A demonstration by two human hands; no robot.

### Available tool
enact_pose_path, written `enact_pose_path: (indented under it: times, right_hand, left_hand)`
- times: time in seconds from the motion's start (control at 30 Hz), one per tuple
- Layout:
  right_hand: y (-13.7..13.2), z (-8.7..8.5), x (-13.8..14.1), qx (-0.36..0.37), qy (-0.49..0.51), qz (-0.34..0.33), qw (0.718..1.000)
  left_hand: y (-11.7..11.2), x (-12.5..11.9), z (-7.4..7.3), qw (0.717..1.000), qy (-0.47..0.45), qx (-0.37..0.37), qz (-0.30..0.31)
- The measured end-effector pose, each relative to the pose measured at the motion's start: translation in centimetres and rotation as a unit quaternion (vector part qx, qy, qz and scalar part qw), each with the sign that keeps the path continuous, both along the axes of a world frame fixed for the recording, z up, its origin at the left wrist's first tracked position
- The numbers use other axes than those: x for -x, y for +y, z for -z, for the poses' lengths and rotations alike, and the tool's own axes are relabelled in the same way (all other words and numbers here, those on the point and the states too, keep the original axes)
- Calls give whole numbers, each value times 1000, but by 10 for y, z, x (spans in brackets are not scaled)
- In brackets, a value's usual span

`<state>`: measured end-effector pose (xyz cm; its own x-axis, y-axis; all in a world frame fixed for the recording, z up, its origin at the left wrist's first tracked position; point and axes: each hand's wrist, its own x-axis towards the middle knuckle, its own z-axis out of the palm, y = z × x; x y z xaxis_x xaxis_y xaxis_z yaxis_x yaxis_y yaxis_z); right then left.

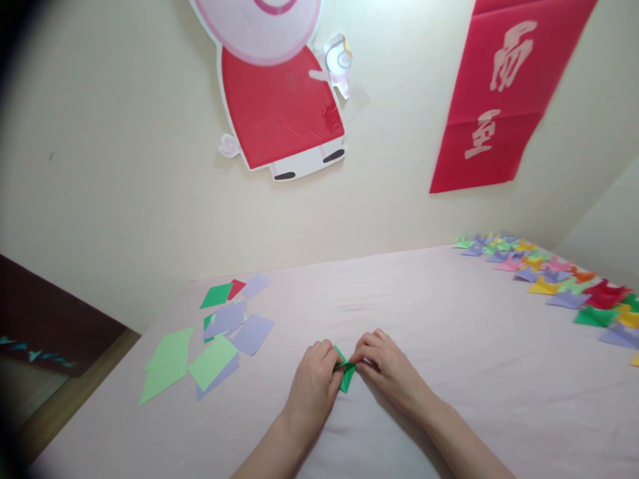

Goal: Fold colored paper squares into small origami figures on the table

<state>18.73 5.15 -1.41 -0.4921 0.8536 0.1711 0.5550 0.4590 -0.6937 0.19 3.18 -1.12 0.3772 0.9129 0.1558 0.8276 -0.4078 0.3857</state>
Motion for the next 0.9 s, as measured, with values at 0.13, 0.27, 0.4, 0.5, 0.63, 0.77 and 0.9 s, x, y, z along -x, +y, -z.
enact_pose_path:
  times: [0.13, 0.27, 0.4, 0.5, 0.63, 0.77, 0.9]
  right_hand:
    - [4, -2, 4, 15, -7, 18, 1000]
    - [10, -7, 8, 41, -16, 30, 999]
    - [17, -11, 13, 58, -43, 31, 997]
    - [22, -11, 18, 53, -76, 39, 995]
    - [25, -11, 25, 39, -124, 50, 990]
    - [26, -14, 30, 31, -157, 61, 985]
    - [24, -13, 32, 28, -152, 72, 985]
  left_hand:
    - [4, -2, 0, 998, -57, 16, -19]
    - [5, -1, 3, 993, -107, 31, -29]
    - [7, 2, 4, 990, -126, 46, -38]
    - [9, 3, 1, 989, -126, 63, -36]
    - [13, 5, -3, 988, -128, 84, -15]
    - [14, 10, -9, 980, -169, 109, -1]
    - [14, 14, -18, 972, -190, 136, 21]
